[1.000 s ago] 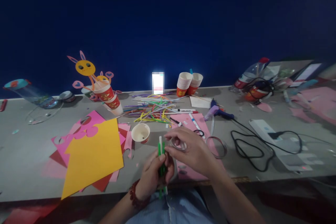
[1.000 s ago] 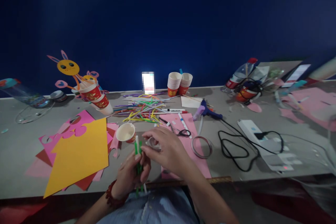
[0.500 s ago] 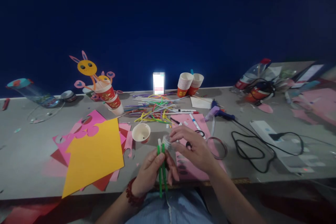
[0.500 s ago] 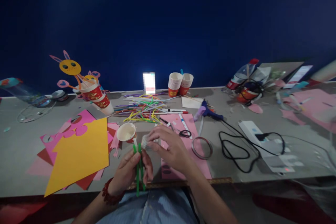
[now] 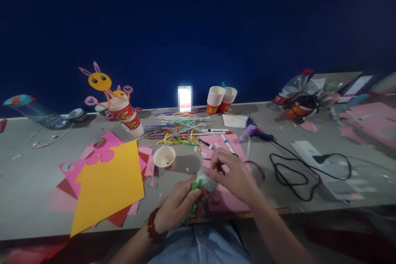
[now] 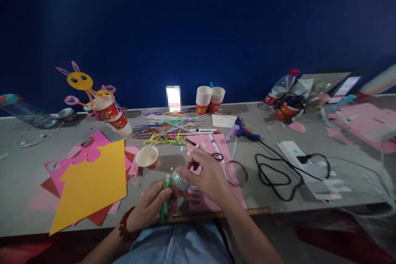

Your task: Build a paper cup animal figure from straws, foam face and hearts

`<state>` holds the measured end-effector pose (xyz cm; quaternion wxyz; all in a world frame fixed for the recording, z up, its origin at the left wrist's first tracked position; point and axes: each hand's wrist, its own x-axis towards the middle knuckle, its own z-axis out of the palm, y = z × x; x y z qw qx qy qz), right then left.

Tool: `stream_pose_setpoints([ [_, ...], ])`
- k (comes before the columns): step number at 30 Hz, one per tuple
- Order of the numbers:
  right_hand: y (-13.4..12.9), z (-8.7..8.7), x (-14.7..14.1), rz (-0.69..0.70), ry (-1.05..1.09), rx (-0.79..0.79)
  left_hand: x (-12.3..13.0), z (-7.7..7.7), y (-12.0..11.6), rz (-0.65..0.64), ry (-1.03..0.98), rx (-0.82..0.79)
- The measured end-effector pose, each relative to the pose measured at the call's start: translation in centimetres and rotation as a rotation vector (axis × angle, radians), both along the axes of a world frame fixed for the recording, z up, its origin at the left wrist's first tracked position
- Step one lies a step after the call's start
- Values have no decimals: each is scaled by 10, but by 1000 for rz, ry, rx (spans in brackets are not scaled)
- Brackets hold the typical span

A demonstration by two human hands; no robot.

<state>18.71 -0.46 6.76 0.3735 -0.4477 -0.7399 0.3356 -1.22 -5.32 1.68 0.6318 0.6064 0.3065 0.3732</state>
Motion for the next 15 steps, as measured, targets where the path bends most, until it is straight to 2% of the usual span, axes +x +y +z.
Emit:
stream_pose_setpoints([
  [3, -1, -2, 1, 33, -3, -5, 2, 2, -1, 25, 0, 17],
  [7, -1, -5, 1, 97, -29, -15, 3, 6, -1, 18, 96, 111],
  [15, -2, -3, -2, 122, -84, -18, 0, 5, -1, -14, 239, 235],
])
